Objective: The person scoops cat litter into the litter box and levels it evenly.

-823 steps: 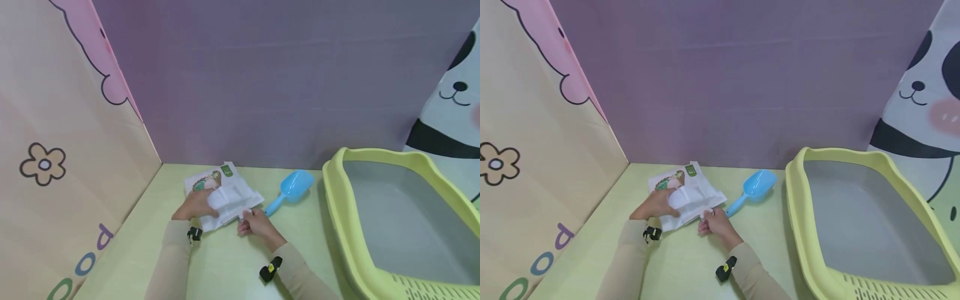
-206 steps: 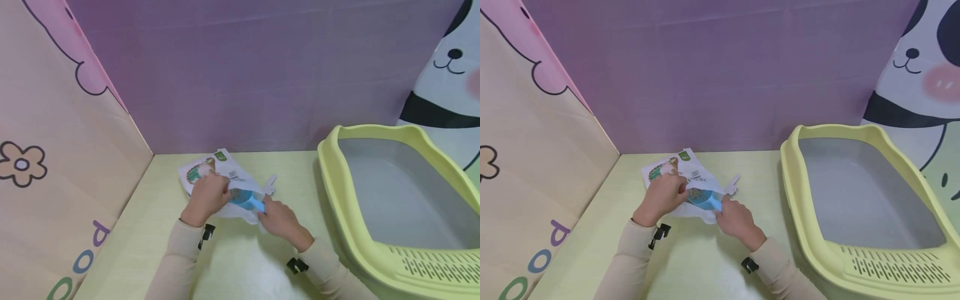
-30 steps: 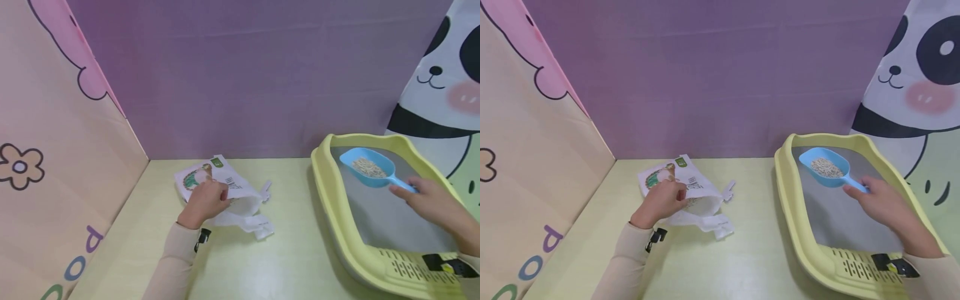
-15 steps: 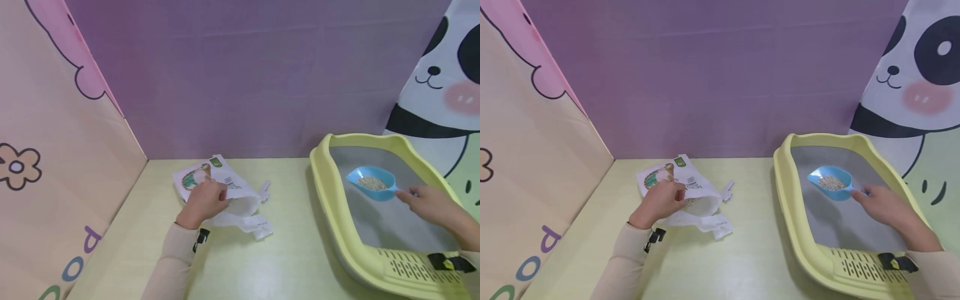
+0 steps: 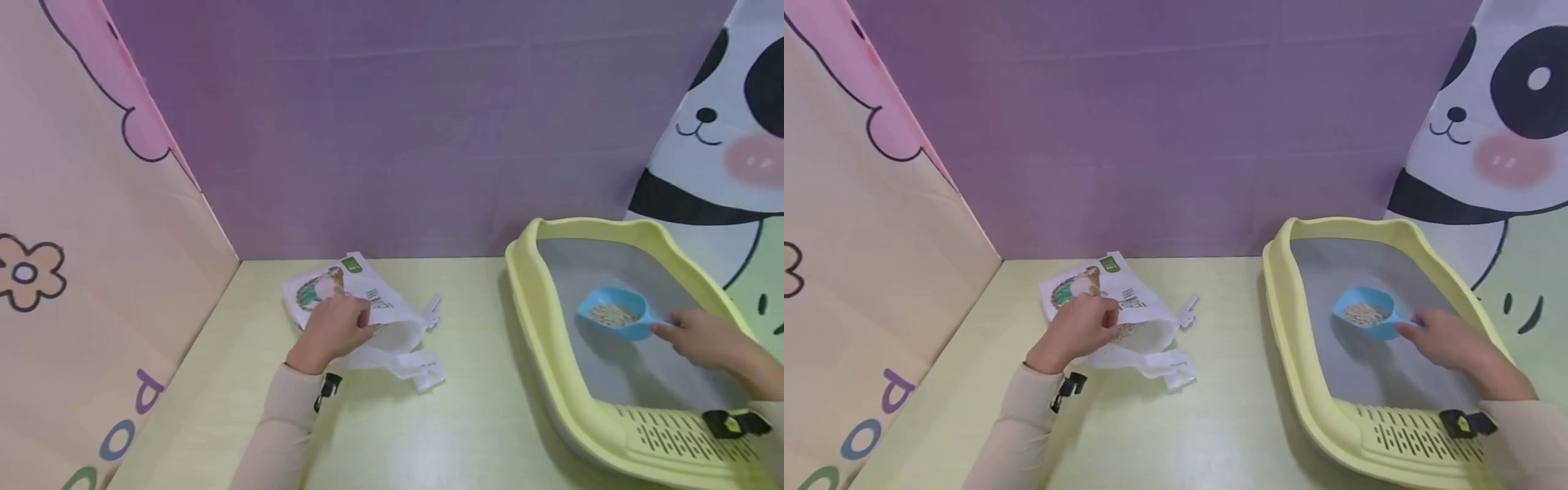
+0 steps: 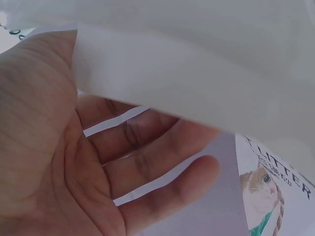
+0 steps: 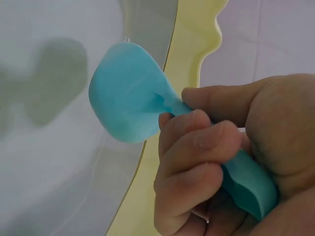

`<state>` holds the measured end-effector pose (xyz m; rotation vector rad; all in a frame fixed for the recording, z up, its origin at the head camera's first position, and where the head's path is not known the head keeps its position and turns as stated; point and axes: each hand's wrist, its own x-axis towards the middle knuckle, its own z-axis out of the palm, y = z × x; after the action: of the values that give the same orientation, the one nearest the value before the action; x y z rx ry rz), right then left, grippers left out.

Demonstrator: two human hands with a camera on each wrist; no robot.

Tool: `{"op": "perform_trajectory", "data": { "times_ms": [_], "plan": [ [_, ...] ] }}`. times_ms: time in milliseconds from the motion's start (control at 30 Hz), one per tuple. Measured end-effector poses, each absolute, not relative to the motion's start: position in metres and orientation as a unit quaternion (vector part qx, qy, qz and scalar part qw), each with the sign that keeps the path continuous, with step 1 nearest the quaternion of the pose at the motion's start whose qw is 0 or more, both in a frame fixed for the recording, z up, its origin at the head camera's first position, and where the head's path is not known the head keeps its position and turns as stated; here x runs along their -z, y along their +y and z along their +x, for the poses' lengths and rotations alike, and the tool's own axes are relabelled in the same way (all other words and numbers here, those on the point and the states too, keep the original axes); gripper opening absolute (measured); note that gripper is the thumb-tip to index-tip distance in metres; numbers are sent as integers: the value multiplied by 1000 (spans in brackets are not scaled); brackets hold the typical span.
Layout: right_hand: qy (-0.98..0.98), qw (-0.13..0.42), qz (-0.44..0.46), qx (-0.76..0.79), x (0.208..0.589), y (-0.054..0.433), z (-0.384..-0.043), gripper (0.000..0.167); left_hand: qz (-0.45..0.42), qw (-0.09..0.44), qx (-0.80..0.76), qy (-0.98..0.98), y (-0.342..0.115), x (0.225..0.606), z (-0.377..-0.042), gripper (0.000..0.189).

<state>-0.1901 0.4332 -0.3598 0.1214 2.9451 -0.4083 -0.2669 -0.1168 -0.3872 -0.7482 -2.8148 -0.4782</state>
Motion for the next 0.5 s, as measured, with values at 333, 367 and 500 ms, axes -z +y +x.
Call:
{"op": "perform_trajectory", "data": {
  "times_ms": [333,367,500],
  "plan": [
    [986,100,24,134,365,441,-196,38,-250,95,170,-948,-120,388,-265,17],
    [986,100,24,133,366,441,-196,37,-249,94,171,-948,-120,388,-265,17],
    [986,99,21,134,367,442,-195,36,-248,93,172,-949,-120,388,-265,17]
  ]
}}
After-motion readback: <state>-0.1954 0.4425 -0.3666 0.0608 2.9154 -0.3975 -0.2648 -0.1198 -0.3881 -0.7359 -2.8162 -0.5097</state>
